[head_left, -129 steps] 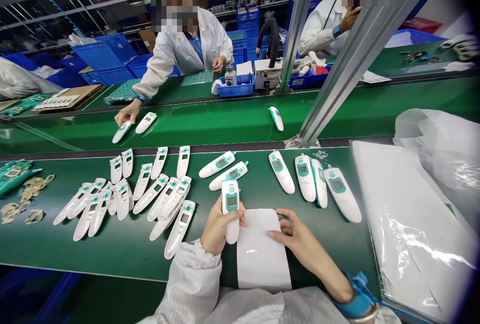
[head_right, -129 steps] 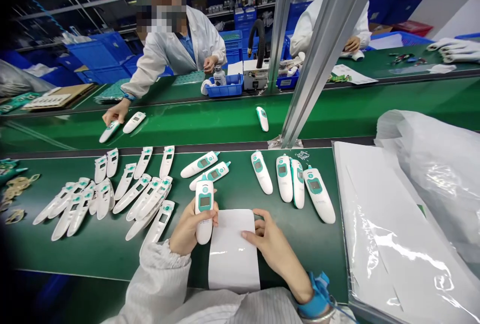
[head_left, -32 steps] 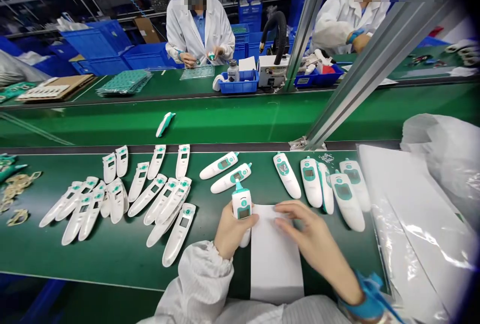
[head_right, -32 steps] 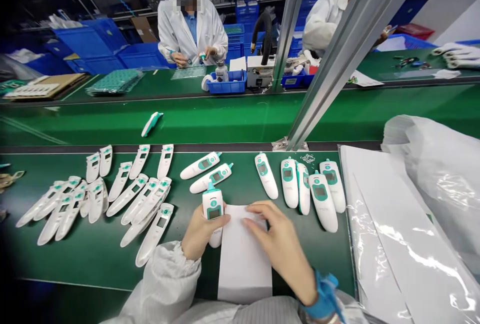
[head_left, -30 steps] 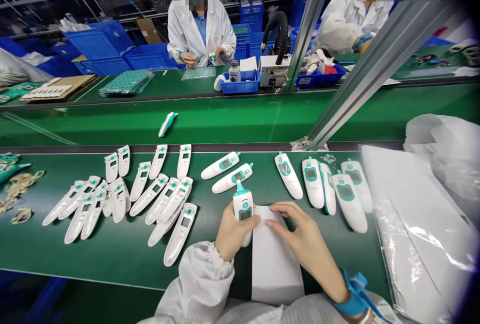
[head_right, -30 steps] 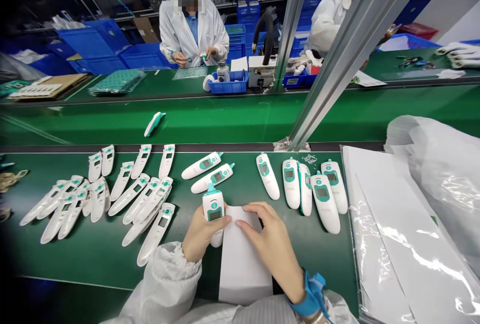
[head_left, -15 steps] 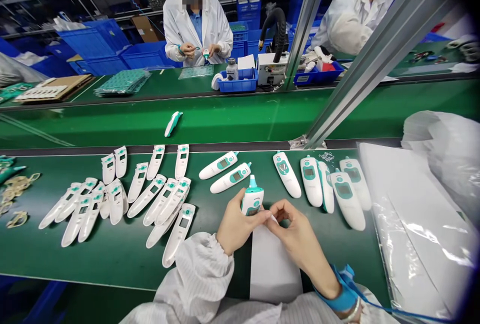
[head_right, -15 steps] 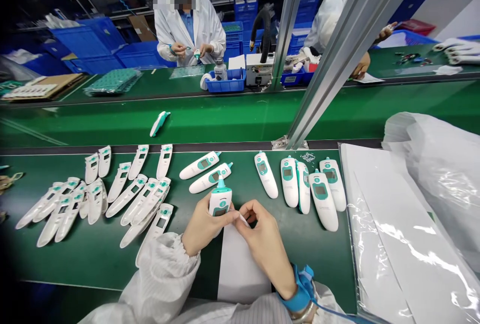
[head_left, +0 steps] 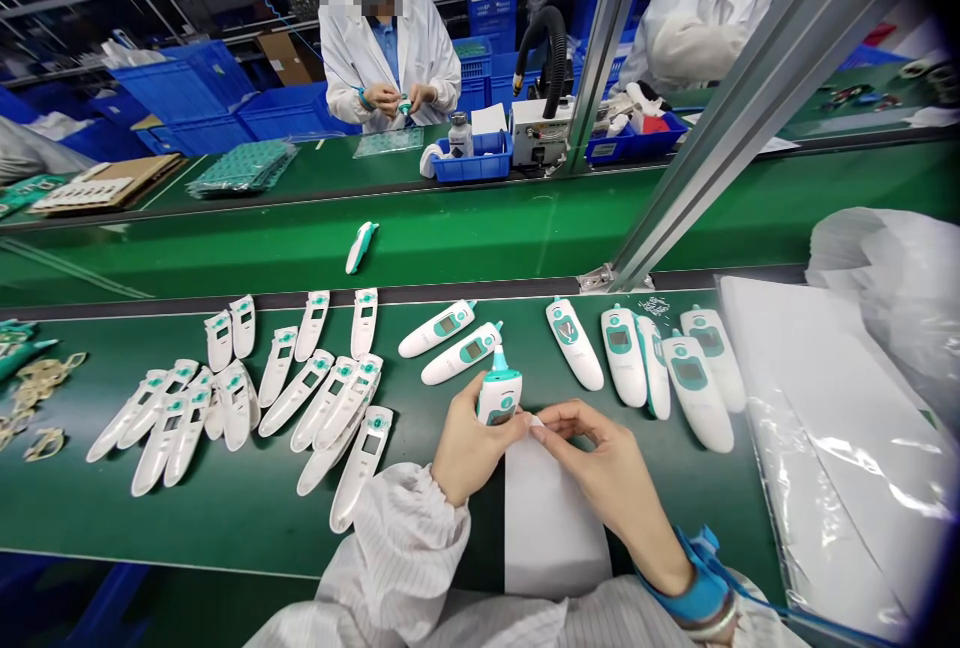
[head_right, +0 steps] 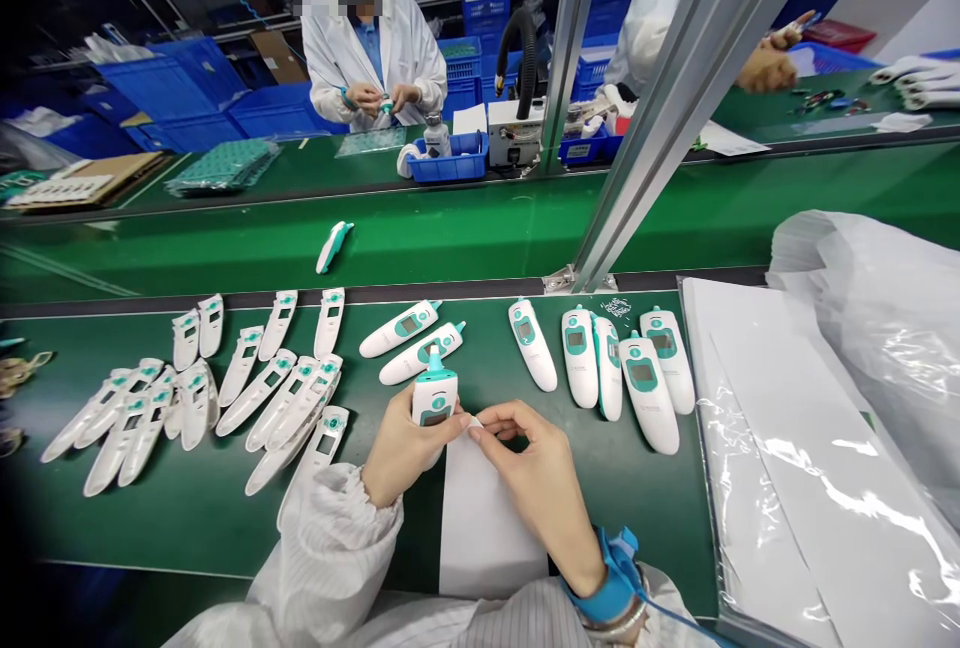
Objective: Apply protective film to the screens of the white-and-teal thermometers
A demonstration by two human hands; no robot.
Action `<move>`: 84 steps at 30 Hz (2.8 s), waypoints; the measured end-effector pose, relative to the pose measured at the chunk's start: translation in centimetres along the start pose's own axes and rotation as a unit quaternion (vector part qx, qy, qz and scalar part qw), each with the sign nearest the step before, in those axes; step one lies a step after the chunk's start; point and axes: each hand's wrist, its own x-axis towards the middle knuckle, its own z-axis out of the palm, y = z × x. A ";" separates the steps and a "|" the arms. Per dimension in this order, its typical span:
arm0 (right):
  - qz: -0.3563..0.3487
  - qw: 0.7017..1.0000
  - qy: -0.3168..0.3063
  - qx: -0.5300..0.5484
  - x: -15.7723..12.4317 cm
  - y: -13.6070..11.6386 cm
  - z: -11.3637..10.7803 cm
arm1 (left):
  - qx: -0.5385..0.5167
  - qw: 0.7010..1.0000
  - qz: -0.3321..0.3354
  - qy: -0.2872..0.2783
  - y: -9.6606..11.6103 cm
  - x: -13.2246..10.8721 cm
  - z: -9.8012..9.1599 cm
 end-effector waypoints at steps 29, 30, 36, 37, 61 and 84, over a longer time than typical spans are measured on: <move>-0.220 0.957 0.096 -0.160 -0.6 2.6 0.6 | -0.053 0.998 -0.032 0.010 0.0 0.6 -0.3; -0.211 0.962 0.089 -0.151 -0.5 2.6 0.7 | -0.055 0.998 -0.031 0.007 0.0 0.6 -0.3; -0.121 0.990 0.044 -0.065 0.0 2.1 0.9 | -0.056 0.998 -0.022 0.001 0.1 0.6 -0.3; -0.114 0.991 0.040 -0.059 0.0 2.0 0.9 | -0.054 0.998 -0.021 0.005 0.0 0.5 -0.3; -0.062 0.996 -0.030 0.049 0.1 -0.8 0.4 | -0.127 0.990 -0.051 0.018 -0.9 1.9 -1.1; 0.006 0.980 -0.002 0.201 4.8 -4.0 1.4 | -0.393 0.919 -0.019 -0.029 1.7 2.2 1.3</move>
